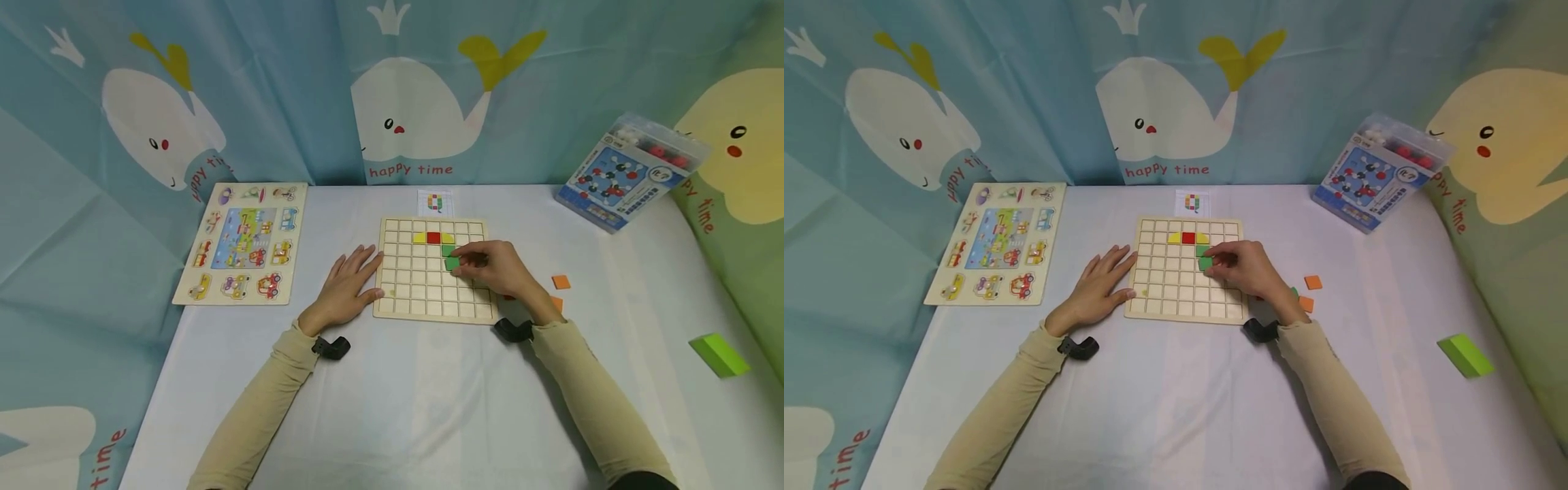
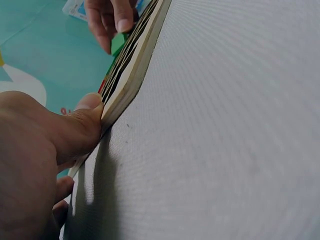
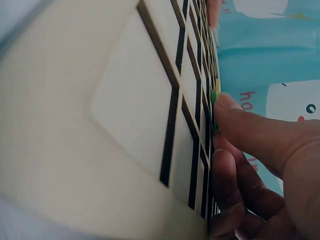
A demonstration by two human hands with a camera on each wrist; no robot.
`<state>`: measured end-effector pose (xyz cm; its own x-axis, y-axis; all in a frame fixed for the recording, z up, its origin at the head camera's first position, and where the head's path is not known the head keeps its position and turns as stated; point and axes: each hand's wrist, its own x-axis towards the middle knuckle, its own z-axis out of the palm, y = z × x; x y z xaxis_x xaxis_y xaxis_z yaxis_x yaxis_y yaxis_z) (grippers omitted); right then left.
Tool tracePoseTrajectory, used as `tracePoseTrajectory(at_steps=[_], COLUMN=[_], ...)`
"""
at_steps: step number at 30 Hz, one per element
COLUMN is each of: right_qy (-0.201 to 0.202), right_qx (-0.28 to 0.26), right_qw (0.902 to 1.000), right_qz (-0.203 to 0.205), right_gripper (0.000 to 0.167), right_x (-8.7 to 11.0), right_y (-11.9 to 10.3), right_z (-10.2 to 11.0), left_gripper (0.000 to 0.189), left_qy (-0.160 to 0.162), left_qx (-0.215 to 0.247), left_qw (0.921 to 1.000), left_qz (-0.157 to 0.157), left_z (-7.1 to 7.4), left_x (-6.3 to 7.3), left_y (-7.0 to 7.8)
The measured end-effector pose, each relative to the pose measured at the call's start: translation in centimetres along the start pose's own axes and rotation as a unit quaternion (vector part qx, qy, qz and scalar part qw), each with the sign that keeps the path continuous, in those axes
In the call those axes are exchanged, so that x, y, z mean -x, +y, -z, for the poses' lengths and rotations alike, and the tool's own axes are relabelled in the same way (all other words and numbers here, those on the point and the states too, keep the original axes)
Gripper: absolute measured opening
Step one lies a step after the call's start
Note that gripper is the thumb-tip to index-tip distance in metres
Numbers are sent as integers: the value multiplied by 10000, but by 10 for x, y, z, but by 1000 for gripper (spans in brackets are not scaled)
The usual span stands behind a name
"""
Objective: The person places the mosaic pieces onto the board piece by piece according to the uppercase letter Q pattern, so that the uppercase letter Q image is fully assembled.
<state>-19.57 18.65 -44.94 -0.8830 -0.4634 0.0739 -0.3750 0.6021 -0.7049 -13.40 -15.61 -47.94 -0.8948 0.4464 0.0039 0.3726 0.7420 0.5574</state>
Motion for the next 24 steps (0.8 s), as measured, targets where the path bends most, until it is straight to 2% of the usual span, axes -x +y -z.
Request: tracePoseTrajectory(at_steps=[14,24], right_qy=[-122,-96], right_qx=[47,-30], right_qw=[9999,9999], right_qz=[1,-75], right_gripper=[33,23], right_x=[-4,-5], right_y=[0,0], right_z=[-4,-1], left_gripper=[74,76], left_qy=[91,73], left_qx=[22,30], left_qw=[9999,9999], left_qz=[-72,-76], left_z=[-3,-1], left_x=[1,0], left_y=[-2,-1])
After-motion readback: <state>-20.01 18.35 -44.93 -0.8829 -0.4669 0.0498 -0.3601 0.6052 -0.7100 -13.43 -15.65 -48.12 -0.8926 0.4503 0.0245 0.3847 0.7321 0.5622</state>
